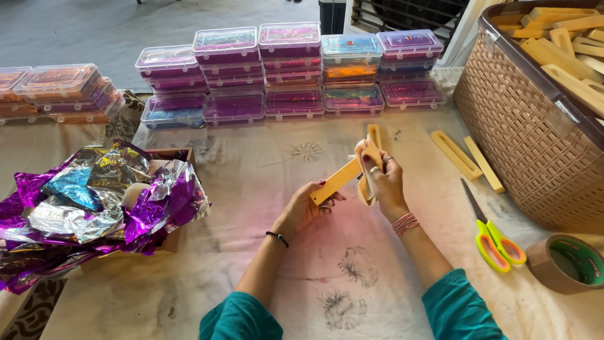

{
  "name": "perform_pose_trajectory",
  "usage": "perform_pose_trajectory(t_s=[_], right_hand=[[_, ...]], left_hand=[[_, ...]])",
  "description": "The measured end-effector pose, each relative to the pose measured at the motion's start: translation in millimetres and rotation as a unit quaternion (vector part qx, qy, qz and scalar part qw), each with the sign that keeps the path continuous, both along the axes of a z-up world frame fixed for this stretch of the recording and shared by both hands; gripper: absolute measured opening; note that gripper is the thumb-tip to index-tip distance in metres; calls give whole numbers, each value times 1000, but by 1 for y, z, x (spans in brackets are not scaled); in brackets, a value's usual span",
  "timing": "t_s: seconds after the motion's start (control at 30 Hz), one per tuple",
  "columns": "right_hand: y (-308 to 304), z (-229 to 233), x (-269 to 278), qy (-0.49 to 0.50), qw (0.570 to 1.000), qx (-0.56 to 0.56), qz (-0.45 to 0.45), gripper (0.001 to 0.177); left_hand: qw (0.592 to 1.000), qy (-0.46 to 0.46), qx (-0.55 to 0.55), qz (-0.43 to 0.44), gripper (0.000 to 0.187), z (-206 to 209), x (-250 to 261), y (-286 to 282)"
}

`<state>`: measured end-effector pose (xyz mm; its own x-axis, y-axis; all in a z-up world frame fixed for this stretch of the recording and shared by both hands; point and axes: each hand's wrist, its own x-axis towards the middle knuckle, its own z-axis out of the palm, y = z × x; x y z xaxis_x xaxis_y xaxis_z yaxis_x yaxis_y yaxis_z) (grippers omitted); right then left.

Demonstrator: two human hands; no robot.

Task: Wrapping small items in decorative foil and placing them in clear plastic containers.

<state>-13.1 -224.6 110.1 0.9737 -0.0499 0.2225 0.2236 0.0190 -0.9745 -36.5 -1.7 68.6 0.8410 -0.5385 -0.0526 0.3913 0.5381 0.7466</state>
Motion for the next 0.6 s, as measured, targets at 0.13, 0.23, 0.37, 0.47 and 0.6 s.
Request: perform_pose_trajectory(t_s=[0.13, 0.23, 0.37, 0.47, 0.6], right_hand=[[1, -16, 4, -5, 998, 61, -29, 30], [8, -26, 5, -40, 994, 51, -88, 27], [34, -27, -11, -132, 977, -141, -95, 35], [63, -10, -48, -192, 934, -297, -48, 45], [78, -6, -67, -210, 848, -485, 40, 47]], left_hand=[[998, -25, 49, 16, 34, -3, 1, -4], [994, -56, 81, 37, 33, -19, 7, -7], [974, -107, 172, 101, 34, -40, 15, -12], [970, -78, 171, 151, 33, -55, 24, -8], [975, 103, -1, 198, 31, 0, 6, -7]])
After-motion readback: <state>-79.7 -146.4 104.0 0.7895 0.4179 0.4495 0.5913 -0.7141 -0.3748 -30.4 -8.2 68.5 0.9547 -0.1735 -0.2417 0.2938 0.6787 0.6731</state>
